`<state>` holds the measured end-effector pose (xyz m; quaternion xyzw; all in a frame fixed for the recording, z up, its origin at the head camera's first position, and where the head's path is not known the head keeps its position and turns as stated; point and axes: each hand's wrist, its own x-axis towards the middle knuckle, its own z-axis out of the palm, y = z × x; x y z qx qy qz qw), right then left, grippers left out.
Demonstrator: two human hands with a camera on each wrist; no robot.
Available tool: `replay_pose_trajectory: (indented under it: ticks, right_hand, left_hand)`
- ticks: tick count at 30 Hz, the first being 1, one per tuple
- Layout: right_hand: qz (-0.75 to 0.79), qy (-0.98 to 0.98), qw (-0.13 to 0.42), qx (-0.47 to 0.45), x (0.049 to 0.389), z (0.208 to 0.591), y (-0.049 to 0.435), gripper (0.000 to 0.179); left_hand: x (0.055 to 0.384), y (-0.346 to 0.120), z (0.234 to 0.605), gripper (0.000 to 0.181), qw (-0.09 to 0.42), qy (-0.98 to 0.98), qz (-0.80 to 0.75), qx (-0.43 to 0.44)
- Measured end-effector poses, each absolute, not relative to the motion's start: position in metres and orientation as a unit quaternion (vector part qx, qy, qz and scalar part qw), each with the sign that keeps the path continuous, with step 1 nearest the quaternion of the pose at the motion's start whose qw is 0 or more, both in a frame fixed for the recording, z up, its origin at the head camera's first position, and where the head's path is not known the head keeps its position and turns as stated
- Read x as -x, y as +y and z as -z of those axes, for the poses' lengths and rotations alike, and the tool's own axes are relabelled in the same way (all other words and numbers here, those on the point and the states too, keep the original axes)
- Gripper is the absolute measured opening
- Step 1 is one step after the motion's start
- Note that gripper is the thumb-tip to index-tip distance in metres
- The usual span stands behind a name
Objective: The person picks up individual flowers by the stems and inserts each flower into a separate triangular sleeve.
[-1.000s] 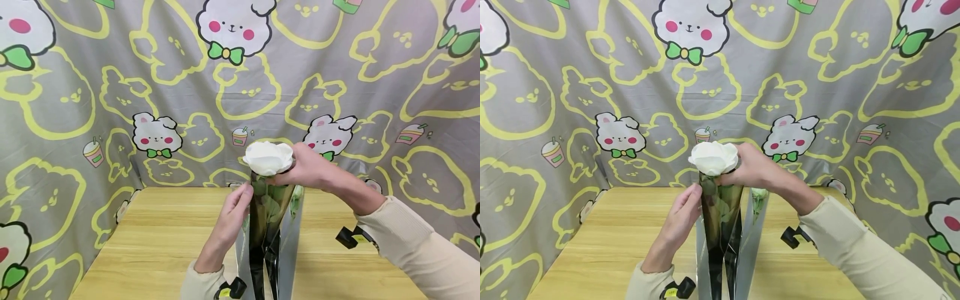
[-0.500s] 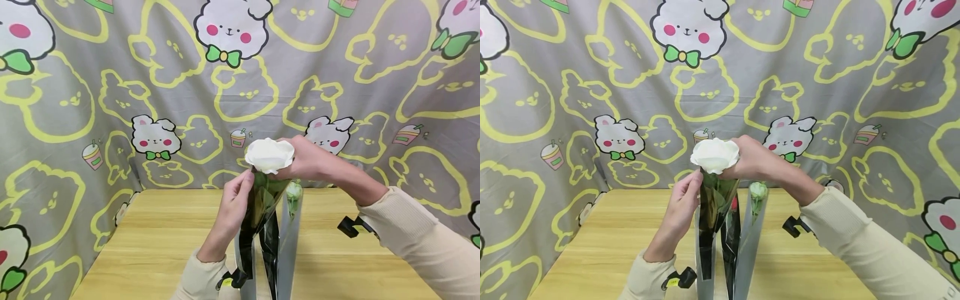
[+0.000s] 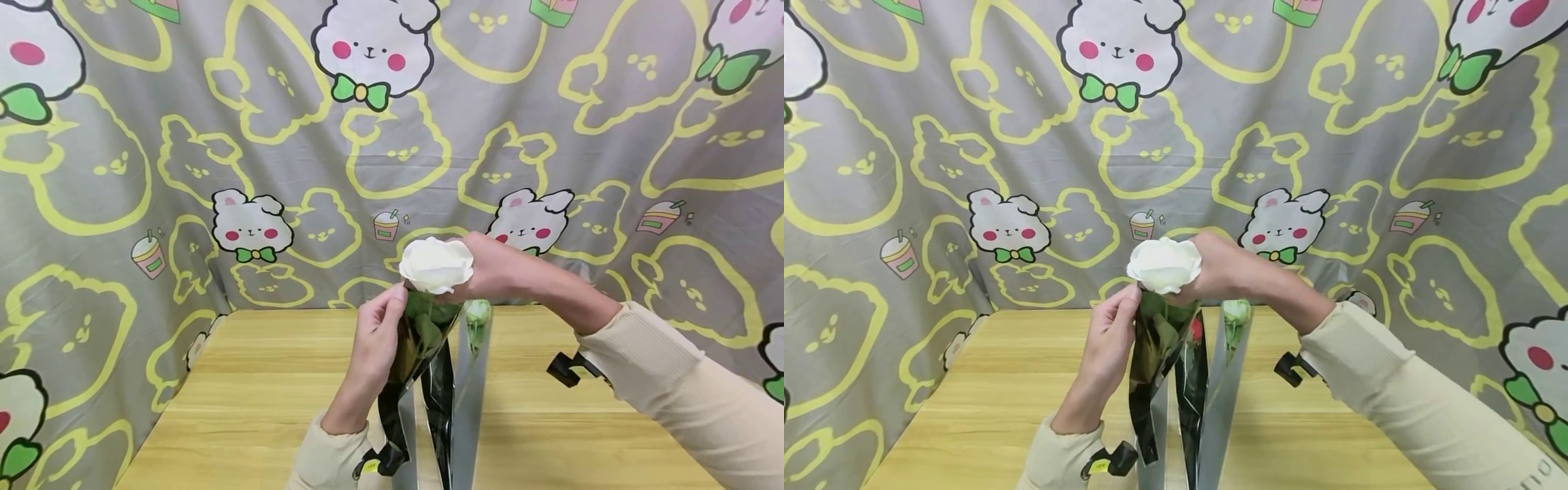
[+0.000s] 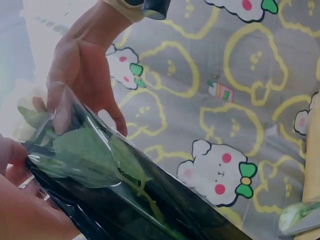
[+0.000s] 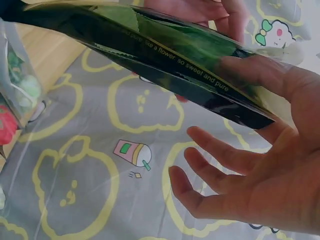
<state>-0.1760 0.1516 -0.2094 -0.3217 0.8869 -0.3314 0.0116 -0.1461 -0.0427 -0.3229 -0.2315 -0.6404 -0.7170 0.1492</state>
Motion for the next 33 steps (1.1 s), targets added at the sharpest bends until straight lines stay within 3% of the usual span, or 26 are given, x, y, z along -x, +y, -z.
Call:
replay_pose_trajectory:
  ticks: [5,9,14,22,29,33]
  right_hand:
    - [0.34,0.888,0.043,0.307,0.175,0.194,0.159,0.032]
    - [0.366,0.886,0.008,0.283,0.164,0.183,0.176,0.04]
    - [0.428,0.872,-0.057,0.232,0.148,0.215,0.183,0.032]
    - [0.533,0.812,-0.102,0.217,0.151,0.258,0.161,0.01]
    - [0.548,0.806,-0.099,0.201,0.155,0.262,0.166,0.018]
    - [0.573,0.789,-0.1,0.196,0.158,0.266,0.164,0.019]
  left_hand:
    - [0.147,-0.048,0.329,0.043,0.145,-0.618,0.741,0.218]
    - [0.149,-0.053,0.332,0.039,0.124,-0.567,0.784,0.22]
    - [0.153,-0.057,0.332,0.037,0.108,-0.532,0.806,0.235]
    - [0.151,-0.062,0.328,0.039,0.062,-0.531,0.803,0.263]
    - [0.153,-0.063,0.324,0.035,0.116,-0.569,0.793,0.185]
    - [0.154,-0.061,0.323,0.034,0.163,-0.609,0.746,0.214]
